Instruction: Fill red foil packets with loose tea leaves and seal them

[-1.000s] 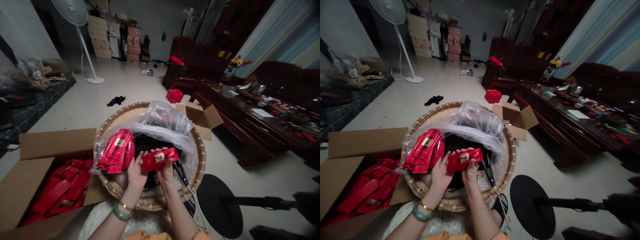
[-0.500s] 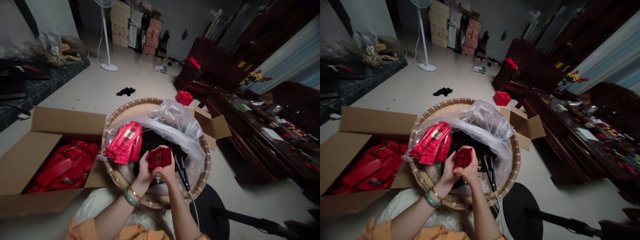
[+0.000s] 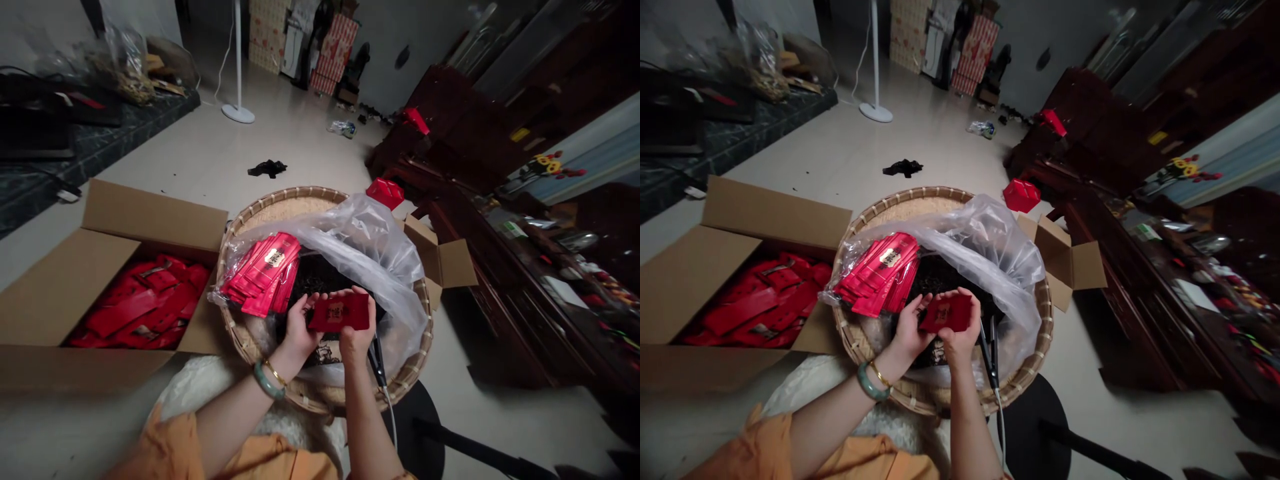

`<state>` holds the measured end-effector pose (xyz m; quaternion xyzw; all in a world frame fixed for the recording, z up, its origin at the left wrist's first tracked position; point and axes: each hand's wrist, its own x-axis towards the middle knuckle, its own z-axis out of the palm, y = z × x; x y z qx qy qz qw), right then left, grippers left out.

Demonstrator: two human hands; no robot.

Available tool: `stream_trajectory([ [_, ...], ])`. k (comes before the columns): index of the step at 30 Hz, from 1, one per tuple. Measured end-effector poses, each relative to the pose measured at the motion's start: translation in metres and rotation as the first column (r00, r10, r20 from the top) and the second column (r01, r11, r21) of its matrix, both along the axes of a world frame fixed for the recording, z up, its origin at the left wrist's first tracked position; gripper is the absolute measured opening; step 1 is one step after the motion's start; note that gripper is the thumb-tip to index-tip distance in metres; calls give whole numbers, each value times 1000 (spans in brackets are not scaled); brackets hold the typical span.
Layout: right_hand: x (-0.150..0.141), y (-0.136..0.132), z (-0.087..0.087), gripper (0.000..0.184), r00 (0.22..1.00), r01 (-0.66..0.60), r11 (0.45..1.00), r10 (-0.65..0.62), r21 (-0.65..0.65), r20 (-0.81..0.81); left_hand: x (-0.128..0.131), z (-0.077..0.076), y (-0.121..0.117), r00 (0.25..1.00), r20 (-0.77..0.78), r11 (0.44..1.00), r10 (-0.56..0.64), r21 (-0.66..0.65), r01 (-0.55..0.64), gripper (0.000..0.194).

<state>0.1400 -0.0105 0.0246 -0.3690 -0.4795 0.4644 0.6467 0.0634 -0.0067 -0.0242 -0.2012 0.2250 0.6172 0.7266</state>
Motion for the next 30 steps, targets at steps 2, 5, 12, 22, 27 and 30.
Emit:
stream_trajectory([
  [2, 1, 0, -1, 73, 998, 55, 998, -54, 27, -23, 0, 0, 0, 1000, 4, 999, -21, -29, 21, 15],
  [5, 2, -2, -1, 73, 996, 74, 995, -71, 60, -47, 1, -1, -1, 1000, 4, 999, -20, -33, 20, 15],
  [12, 3, -3, 3, 73, 995, 93, 994, -91, 47, -49, 4, 5, 0, 999, -23, 997, -45, -62, 43, 15],
  [22, 10, 0, 8, 77, 983, 141, 990, -140, 4, -118, 12, 0, 3, 991, -76, 991, -110, -82, 104, 16],
  [27, 17, 1, 10, 80, 986, 147, 989, -147, -7, -79, 14, -4, 5, 987, -106, 991, -120, -78, 112, 18],
  [30, 22, 1, 8, 78, 984, 164, 986, -162, 17, -73, 14, -2, 5, 984, -105, 988, -141, -83, 133, 21],
])
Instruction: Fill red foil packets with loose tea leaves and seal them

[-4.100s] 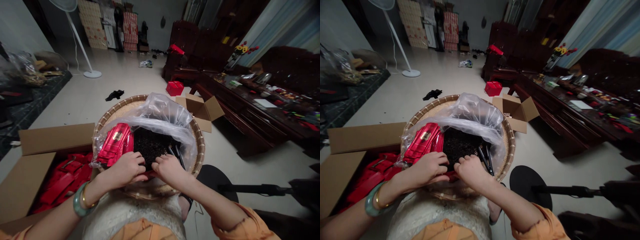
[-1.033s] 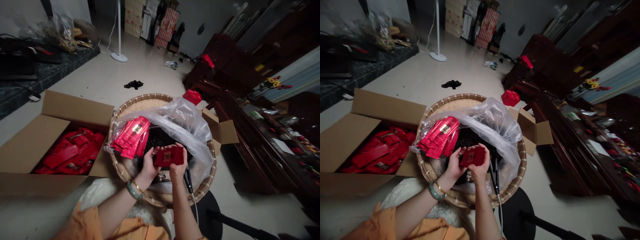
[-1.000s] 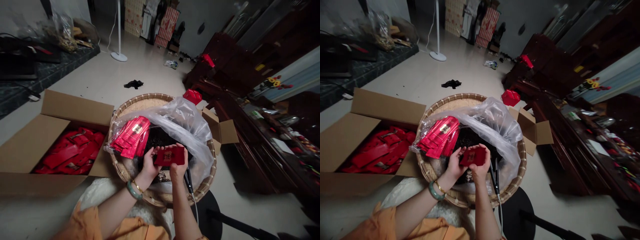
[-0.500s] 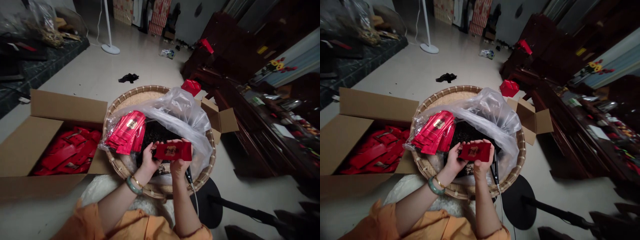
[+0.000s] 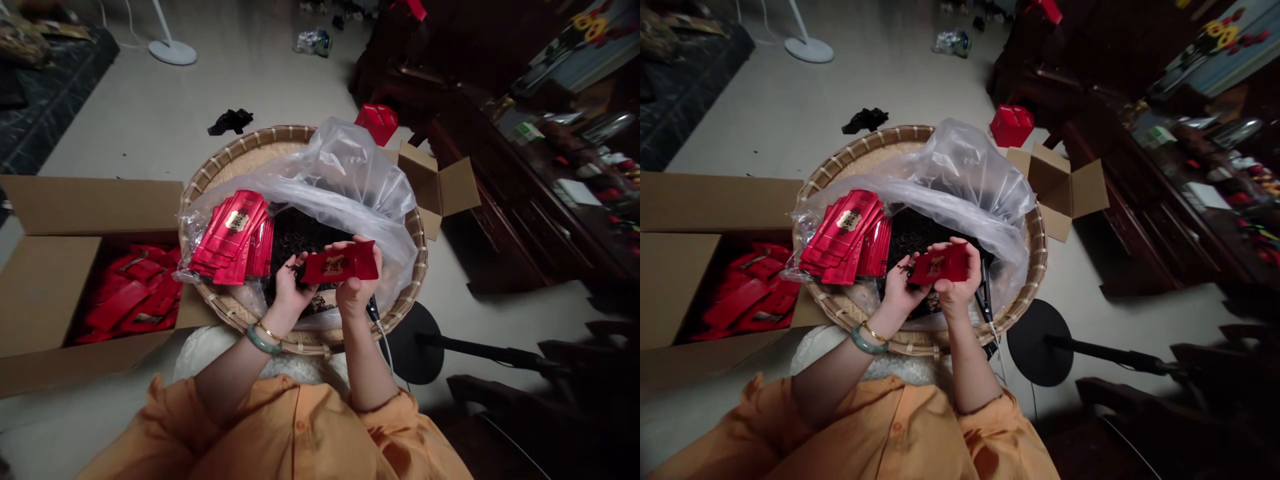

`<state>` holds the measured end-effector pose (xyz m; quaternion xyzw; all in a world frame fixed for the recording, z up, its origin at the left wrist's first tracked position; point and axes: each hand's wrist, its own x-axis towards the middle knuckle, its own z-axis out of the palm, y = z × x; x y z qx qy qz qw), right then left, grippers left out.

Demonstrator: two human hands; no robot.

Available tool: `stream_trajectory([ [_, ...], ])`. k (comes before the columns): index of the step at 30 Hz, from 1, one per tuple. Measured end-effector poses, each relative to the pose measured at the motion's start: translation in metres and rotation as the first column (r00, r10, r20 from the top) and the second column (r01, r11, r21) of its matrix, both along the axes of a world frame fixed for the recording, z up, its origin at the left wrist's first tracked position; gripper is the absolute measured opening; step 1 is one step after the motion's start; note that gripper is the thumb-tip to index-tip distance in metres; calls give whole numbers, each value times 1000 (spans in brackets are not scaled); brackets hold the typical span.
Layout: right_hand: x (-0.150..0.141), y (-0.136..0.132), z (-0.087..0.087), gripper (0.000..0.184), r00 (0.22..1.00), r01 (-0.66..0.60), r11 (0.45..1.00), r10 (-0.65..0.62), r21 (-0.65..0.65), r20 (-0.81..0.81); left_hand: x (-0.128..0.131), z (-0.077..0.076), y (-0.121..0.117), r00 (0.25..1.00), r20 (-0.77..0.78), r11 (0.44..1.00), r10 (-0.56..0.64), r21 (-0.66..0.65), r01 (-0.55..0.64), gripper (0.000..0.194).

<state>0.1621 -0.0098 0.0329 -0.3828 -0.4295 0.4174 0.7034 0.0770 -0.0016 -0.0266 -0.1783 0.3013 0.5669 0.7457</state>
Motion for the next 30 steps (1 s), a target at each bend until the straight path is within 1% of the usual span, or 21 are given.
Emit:
stream_trajectory([
  [3, 4, 0, 0, 79, 1000, 21, 999, -21, 31, -4, 1, 4, -1, 999, 34, 1000, 3, 4, -3, 22],
  [8, 10, 2, 3, 81, 998, 26, 997, -29, 76, 48, 1, 7, -2, 999, 45, 1000, 1, 0, -1, 22],
  [11, 13, 5, 6, 74, 995, 96, 989, -92, 116, -40, -1, 6, -2, 997, 77, 1000, -10, 30, 8, 22],
  [13, 16, 7, 6, 68, 981, 163, 984, -154, 65, -119, -3, 5, -2, 994, 106, 998, -18, 55, 12, 23],
  [15, 22, 8, 2, 63, 957, 197, 979, -201, -41, -210, -4, 6, -2, 991, 130, 998, -21, 65, 13, 24],
  [18, 31, 10, -9, 56, 903, 168, 966, -230, -195, -363, -5, 7, -2, 989, 147, 998, -20, 56, 12, 27],
  [21, 36, 10, -18, 52, 857, 139, 952, -254, -274, -449, -5, 9, -2, 989, 145, 999, -20, 40, 15, 28],
  [24, 35, 10, -22, 50, 861, 123, 953, -242, -278, -448, -7, 9, -2, 990, 140, 1000, -23, 19, 20, 27],
  [27, 29, 7, -26, 53, 904, 145, 960, -227, -240, -363, -13, 10, -2, 993, 115, 1000, -10, 6, 10, 25],
  [30, 19, -4, -35, 56, 935, 169, 964, -223, -204, -277, -21, 12, -2, 998, 47, 999, 40, -4, -40, 23],
])
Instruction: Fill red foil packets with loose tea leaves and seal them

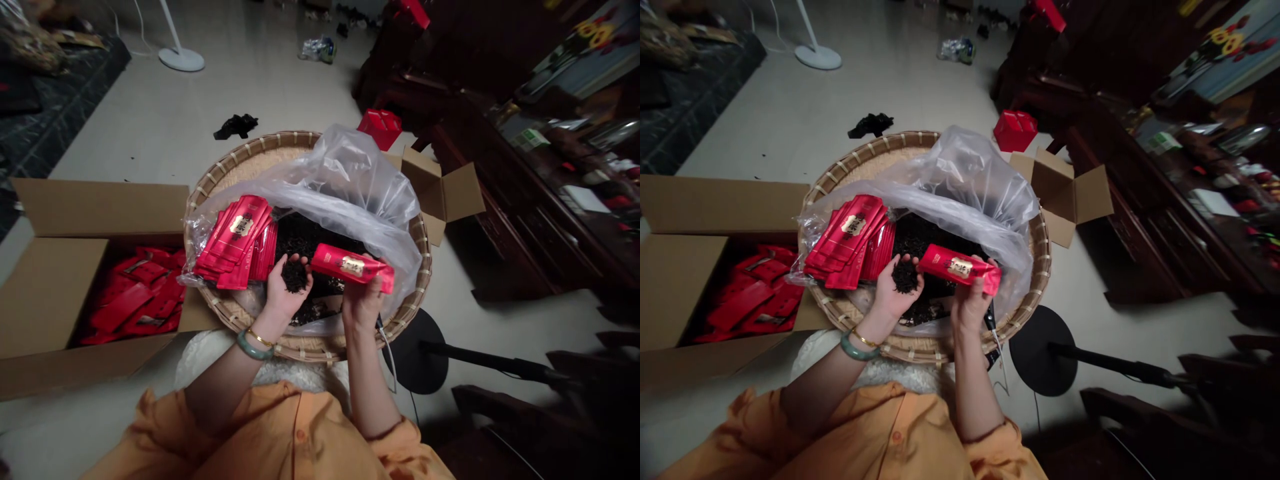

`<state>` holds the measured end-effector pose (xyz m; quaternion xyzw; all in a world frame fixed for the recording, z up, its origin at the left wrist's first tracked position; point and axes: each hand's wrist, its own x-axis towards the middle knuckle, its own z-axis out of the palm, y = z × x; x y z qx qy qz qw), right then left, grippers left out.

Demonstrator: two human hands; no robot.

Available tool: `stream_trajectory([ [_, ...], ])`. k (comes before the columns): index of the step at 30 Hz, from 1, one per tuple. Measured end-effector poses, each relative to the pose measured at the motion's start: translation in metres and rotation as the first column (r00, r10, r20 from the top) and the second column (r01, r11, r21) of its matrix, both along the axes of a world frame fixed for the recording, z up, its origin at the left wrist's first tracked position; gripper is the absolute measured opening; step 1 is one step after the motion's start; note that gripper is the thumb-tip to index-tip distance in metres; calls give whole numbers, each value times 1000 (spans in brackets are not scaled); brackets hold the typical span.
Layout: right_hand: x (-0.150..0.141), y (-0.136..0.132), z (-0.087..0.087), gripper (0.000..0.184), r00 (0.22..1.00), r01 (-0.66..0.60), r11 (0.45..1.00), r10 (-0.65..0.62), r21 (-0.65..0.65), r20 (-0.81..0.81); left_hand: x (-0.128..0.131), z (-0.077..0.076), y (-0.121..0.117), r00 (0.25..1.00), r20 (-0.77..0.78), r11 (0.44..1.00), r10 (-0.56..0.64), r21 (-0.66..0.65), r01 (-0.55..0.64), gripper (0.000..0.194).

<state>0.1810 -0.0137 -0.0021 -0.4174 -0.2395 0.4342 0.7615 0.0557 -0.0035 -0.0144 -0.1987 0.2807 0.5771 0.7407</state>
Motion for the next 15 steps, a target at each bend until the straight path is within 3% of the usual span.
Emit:
stream_trajectory([
  [6, -17, -35, -17, 53, 995, -95, 988, 96, -120, 0, -10, 7, -2, 987, -151, 994, 50, -86, -64, 14],
  [10, -4, -43, -15, 43, 974, -219, 969, 211, -113, -83, -16, 13, 0, 983, -178, 993, 53, -91, -70, 18],
  [13, 14, -42, -17, 38, 950, -277, 944, 297, -180, 96, -22, 17, 5, 984, -175, 995, 36, -85, -51, 20],
  [15, 23, -41, -22, 29, 853, -308, 914, 388, -263, 350, -24, 18, 8, 985, -172, 997, 27, -65, -39, 19],
])
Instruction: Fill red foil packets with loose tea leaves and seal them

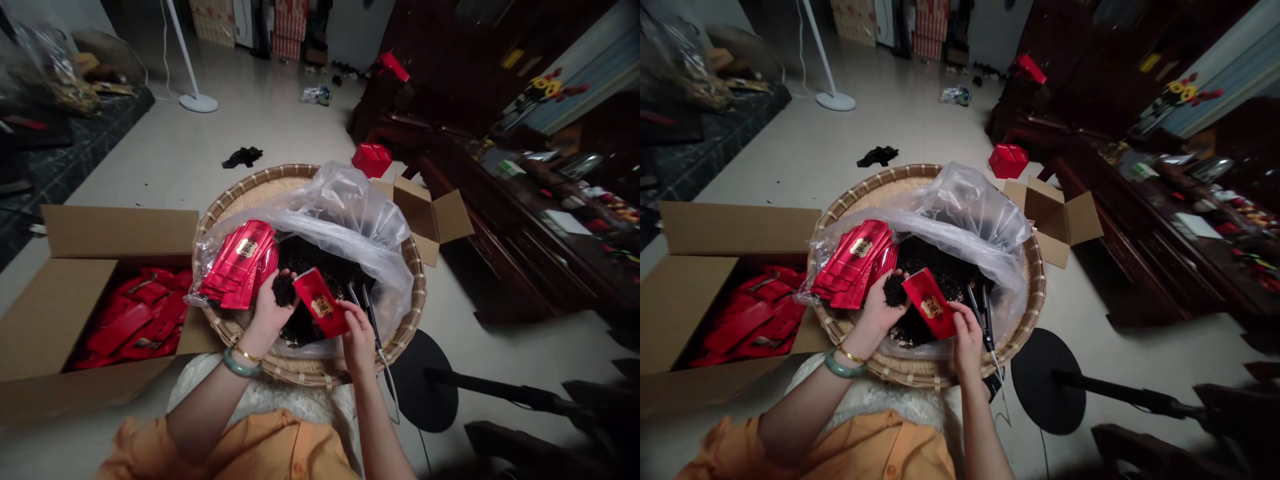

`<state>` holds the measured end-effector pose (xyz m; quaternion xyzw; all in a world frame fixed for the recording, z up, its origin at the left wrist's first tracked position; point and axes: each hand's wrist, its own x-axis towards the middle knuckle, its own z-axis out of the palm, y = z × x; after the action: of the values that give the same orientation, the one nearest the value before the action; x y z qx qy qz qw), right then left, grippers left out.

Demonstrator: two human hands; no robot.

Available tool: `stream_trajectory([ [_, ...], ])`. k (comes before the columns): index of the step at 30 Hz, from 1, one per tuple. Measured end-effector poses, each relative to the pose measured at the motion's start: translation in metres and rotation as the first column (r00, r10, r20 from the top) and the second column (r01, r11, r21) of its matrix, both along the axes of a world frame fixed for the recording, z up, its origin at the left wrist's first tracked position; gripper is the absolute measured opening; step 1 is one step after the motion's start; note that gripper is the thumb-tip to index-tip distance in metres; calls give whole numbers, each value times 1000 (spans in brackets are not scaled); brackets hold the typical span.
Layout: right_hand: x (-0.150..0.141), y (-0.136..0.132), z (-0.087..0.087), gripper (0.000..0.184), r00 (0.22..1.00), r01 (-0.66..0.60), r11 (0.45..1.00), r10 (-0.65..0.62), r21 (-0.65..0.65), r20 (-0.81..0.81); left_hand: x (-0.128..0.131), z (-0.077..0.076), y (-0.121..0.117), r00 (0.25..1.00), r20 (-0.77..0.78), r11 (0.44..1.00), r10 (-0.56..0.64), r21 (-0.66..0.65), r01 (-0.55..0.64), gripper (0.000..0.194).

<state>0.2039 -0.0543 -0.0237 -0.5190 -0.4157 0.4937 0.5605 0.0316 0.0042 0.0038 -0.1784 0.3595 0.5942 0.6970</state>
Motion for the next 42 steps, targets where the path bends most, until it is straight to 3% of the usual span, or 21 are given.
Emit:
stream_trajectory([
  [3, 1, 3, -1, 34, 914, -176, 980, 127, 94, 385, -1, 1, 3, 999, -18, 998, -31, 60, 32, 16],
  [5, -4, 6, 4, 45, 824, -272, 943, 126, 191, 553, -1, 3, 4, 998, -41, 996, -47, 78, 50, 13],
  [8, -12, 9, 19, 53, 686, -405, 878, 107, 255, 719, 0, 8, 2, 996, -59, 994, -63, 89, 68, 11],
  [11, -16, 10, 31, 50, 583, -461, 850, 74, 255, 809, 0, 11, -2, 994, -54, 990, -96, 95, 101, 13],
  [18, -12, 5, 38, 24, 338, -382, 887, -127, 259, 932, 1, 13, -3, 991, -39, 987, -126, 98, 129, 19],
  [21, -8, 7, 42, 18, 287, -438, 881, -54, 181, 957, 2, 18, -1, 990, -46, 984, -134, 112, 138, 20],
  [24, -5, 12, 43, 17, 289, -468, 878, 46, 100, 956, 3, 27, 1, 985, -70, 978, -157, 132, 165, 20],
  [29, -6, 22, 48, 21, 221, -532, 846, 172, -30, 960, 7, 49, 8, 969, -151, 961, -197, 167, 221, 19],
  [36, -30, 41, 71, 16, 13, -547, 837, 29, -17, 999, 26, 90, 22, 951, -244, 930, -189, 267, 253, 24],
  [39, -36, 44, 71, 14, -27, -527, 850, -13, -3, 1000, 26, 89, 25, 943, -284, 930, -173, 269, 252, 24],
  [42, -34, 42, 61, 18, 13, -546, 838, 29, -17, 1000, 21, 76, 25, 918, -320, 920, -233, 233, 315, 21],
])
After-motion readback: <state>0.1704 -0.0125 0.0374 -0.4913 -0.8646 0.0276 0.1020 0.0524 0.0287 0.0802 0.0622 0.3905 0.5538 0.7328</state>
